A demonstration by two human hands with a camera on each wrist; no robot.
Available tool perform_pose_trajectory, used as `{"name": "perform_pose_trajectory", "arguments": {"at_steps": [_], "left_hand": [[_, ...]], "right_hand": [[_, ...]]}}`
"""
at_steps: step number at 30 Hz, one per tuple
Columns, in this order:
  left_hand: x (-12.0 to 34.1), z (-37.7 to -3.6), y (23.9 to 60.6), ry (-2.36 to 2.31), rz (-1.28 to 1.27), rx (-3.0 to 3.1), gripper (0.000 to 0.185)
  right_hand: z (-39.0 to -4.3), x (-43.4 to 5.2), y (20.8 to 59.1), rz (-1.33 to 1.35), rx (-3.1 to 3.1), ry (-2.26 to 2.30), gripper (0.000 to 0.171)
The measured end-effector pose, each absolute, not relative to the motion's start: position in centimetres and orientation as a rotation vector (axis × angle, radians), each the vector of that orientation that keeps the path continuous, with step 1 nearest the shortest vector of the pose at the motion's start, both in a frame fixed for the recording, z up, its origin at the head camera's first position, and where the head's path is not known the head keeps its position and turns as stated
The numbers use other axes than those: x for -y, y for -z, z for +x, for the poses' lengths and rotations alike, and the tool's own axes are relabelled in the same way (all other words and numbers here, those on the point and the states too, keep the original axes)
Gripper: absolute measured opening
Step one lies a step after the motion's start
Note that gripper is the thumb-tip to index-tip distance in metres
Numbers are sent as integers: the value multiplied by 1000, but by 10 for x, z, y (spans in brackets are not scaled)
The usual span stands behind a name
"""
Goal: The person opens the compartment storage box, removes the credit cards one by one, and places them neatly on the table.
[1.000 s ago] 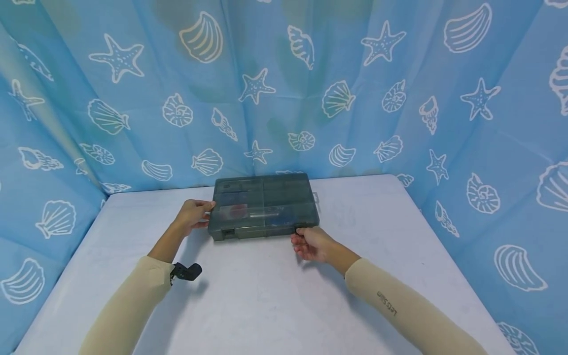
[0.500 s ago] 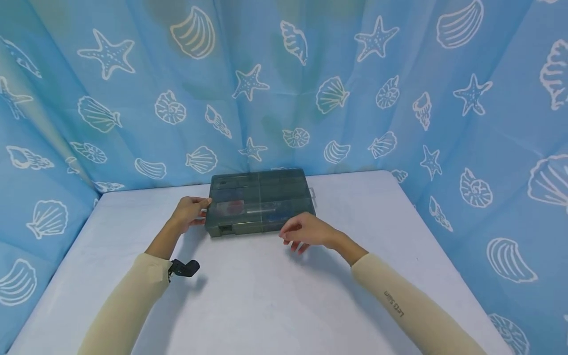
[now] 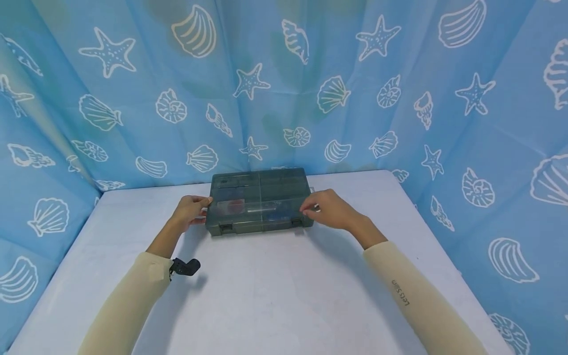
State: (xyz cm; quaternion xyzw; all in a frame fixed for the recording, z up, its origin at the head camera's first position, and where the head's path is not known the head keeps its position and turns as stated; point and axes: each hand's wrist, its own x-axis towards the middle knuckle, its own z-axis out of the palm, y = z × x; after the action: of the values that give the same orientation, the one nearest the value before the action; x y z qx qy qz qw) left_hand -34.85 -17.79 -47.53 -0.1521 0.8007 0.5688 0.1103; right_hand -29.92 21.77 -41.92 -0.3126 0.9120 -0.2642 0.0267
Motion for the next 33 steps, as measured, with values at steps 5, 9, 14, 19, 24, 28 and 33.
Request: {"name": "perform_pose_trajectory", "arguments": {"at_steps": [5, 9, 14, 19, 24, 28, 33], "left_hand": [[176, -349, 474, -1641, -469, -2359, 46], [176, -351, 473, -1627, -478, -2361, 45], [176, -350, 471, -1642, -487, -2360, 46], [176, -348, 472, -1639, -484, -2352, 46], [176, -349, 473, -1642, -476, -2343, 46], [176, -350, 472, -1655, -441, -2340, 47], [178, -348, 470, -1647, -449, -2339, 47]], "right_hand": [[-309, -221, 408, -848, -2741, 1115, 12], [-315, -205, 403, -798, -2625, 1276, 16], [-321, -174, 406, -680, -2452, 1544, 24], [-322, -142, 413, -596, -2173, 1857, 34], [-323, -127, 427, -499, -1908, 2089, 37], [-323, -130, 442, -446, -1880, 2150, 38], [-322, -139, 452, -448, -1906, 2187, 41]]}}
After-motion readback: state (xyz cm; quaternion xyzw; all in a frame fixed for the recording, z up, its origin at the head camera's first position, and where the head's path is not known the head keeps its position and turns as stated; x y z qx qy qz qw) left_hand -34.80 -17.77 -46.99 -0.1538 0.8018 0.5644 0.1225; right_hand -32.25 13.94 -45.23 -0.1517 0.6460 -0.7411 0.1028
